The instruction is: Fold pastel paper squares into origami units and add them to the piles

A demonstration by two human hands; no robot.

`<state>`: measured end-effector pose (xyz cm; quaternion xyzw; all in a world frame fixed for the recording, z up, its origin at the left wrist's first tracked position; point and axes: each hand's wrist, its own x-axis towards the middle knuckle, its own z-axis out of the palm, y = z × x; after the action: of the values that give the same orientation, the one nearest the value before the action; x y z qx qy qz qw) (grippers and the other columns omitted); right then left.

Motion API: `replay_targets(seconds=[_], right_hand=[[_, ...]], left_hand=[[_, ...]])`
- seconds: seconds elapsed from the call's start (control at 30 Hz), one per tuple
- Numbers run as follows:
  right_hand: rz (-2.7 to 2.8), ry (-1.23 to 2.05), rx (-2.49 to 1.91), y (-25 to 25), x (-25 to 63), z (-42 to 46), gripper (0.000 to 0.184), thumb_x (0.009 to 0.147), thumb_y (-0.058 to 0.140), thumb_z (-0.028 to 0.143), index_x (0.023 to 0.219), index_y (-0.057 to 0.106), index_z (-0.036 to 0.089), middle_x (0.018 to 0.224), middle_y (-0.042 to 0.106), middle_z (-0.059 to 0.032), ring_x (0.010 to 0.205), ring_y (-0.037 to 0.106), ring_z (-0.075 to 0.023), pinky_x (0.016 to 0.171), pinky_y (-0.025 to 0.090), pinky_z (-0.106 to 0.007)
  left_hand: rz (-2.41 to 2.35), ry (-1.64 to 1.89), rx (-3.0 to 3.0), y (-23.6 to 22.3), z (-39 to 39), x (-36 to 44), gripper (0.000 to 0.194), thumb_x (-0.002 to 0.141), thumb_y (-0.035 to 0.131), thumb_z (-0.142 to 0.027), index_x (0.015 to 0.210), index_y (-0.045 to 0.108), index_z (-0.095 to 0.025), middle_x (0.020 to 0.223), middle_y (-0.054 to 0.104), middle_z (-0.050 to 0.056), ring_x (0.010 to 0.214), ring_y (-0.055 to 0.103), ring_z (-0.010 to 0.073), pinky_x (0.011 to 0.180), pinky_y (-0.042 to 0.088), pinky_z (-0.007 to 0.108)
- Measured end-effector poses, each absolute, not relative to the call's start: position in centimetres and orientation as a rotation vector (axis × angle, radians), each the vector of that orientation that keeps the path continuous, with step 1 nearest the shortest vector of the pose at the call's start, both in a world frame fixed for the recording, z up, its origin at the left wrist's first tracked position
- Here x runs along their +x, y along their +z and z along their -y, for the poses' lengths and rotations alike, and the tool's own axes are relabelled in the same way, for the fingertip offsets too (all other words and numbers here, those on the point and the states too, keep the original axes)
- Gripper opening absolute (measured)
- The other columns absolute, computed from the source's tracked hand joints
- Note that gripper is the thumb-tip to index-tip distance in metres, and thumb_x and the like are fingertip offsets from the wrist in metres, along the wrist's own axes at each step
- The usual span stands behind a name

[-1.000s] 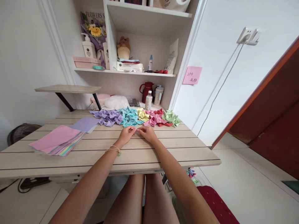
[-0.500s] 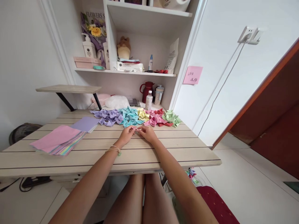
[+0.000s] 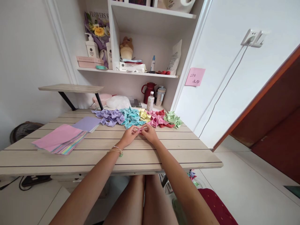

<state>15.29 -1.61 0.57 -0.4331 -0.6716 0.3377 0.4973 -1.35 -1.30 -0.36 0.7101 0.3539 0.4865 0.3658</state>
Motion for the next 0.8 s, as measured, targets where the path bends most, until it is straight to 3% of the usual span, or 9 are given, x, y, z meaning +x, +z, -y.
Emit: replay_targets(seconds=[0.27,0.47,0.8], right_hand=[[1.525,1.065,-0.986,0.75,15.11,1.67,0.019,0.078,0.059,0.037,0.083,0.056,0.019,0.073,0.069,-0.0034,0.070,0.068,-0.0177,0.068,0.056,-0.030],[1.571,1.044,-0.999,0.24,15.22,1.49,0.031,0.077,0.065,0.037,0.101,0.058,0.019,0.068,0.068,-0.0002,0.062,0.066,-0.0156,0.061,0.055,-0.028],[1.632,0.911,-1.077,-0.08,15.53,0.77,0.027,0.079,0.062,0.036,0.098,0.065,0.016,0.073,0.070,-0.0032,0.063,0.065,-0.0150,0.060,0.052,-0.025]], left_hand=[[-0.901,1.317,1.603,0.09,0.88,-1.66,0.039,0.071,0.069,-0.050,0.087,0.068,-0.014,0.087,0.071,0.009,0.079,0.067,0.0197,0.075,0.054,0.033],[-0.948,1.277,1.594,-0.01,0.89,-1.85,0.043,0.067,0.075,-0.042,0.096,0.065,-0.013,0.074,0.069,0.006,0.069,0.066,0.0176,0.067,0.053,0.031],[-0.951,1.240,1.635,0.11,1.09,-1.72,0.036,0.068,0.074,-0.041,0.089,0.066,-0.013,0.078,0.071,0.007,0.068,0.066,0.0169,0.066,0.053,0.030]])
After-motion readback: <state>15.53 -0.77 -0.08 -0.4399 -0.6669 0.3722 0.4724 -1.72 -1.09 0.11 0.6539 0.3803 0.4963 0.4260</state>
